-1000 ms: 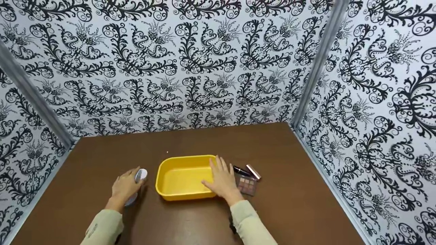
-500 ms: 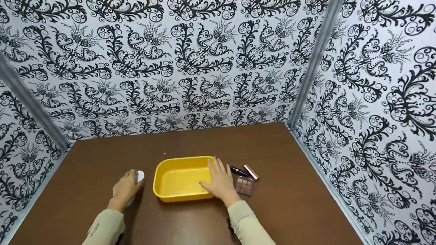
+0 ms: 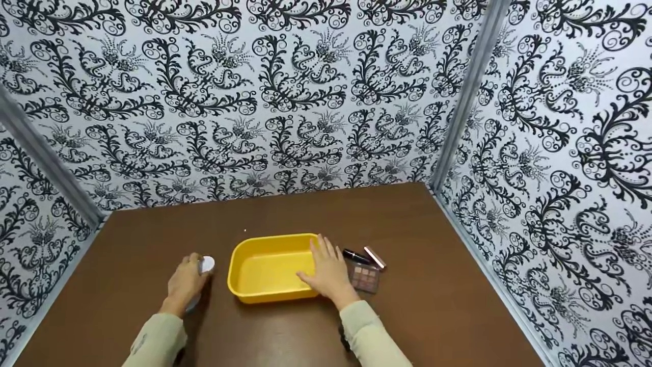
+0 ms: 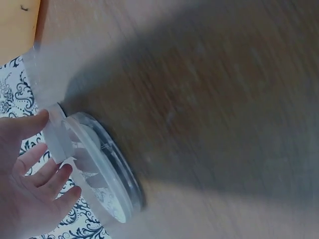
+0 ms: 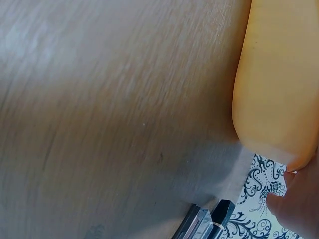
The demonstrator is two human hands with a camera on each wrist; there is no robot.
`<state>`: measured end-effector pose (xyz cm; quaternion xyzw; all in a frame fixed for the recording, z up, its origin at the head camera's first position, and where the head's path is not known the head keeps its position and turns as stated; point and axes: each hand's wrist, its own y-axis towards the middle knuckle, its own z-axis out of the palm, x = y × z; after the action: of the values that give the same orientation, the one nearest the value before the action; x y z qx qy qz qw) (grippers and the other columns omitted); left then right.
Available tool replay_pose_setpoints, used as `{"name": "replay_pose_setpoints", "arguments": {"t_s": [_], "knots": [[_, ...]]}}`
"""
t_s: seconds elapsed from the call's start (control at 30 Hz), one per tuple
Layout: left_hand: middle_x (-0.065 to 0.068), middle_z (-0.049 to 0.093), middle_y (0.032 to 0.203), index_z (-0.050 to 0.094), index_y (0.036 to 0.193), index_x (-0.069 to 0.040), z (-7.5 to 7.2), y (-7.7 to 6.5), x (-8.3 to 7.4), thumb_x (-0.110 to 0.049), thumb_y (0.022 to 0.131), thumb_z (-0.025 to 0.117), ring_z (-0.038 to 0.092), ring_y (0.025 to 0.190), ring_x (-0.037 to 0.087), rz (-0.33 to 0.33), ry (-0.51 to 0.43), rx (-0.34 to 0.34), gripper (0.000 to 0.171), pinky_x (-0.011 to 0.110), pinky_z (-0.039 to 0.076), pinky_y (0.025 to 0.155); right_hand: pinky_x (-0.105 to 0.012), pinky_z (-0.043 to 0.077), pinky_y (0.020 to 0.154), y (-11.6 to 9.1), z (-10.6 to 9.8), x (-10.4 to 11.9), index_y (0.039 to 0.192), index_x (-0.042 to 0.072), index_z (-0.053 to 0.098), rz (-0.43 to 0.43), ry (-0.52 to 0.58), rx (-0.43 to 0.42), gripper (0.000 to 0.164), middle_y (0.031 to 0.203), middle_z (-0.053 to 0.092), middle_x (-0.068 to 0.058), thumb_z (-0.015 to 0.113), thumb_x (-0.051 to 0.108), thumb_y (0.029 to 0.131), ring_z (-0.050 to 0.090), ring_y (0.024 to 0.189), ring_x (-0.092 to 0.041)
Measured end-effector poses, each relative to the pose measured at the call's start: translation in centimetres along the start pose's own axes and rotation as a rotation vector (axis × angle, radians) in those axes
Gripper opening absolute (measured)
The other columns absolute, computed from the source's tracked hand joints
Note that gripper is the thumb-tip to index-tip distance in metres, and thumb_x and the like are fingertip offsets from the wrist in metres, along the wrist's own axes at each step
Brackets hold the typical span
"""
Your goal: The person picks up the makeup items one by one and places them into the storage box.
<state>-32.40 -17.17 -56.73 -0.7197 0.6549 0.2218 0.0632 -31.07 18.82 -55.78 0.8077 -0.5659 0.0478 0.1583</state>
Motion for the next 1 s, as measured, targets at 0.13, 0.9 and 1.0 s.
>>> {"name": "replay_pose_setpoints", "arguments": {"t_s": [0.13,0.9,1.0], "knots": [[0.026,0.059,0.114,0.054,0.12,0.004,-0.7,0.2,-0.3,-0.015,0.087,0.074,0.062,0.104,0.045,-0.015,-0.027,0.011,0.042,0.056,0.054,0.084,-0.057,0.026,0.121,0.0,0.1,0.1,0.157,0.003,0.027,0.0,0.015,0.004,0.089,0.164,0.022,-0.021,0.058,0.055,0.093,0.026,0.151,-0.038],[0.017,0.063,0.12,0.057,0.123,-0.006,-3.0,0.9,-5.0,-0.021,0.085,0.078,0.063,0.111,0.038,0.072,-0.162,-0.034,0.046,0.053,0.053,0.092,-0.056,0.028,0.121,0.3,-0.1,-0.9,0.153,-0.004,0.03,0.126,0.065,-0.045,0.096,0.158,0.036,-0.023,0.056,0.064,0.091,0.038,0.144,-0.04],[0.016,0.063,0.121,0.058,0.124,-0.007,-3.2,0.9,-5.9,-0.023,0.085,0.078,0.063,0.112,0.036,0.082,-0.176,-0.025,0.047,0.052,0.053,0.095,-0.056,0.028,0.121,0.4,0.1,-1.0,0.154,-0.005,0.029,0.133,0.081,-0.035,0.094,0.158,0.035,-0.024,0.057,0.06,0.092,0.038,0.144,-0.041]]}}
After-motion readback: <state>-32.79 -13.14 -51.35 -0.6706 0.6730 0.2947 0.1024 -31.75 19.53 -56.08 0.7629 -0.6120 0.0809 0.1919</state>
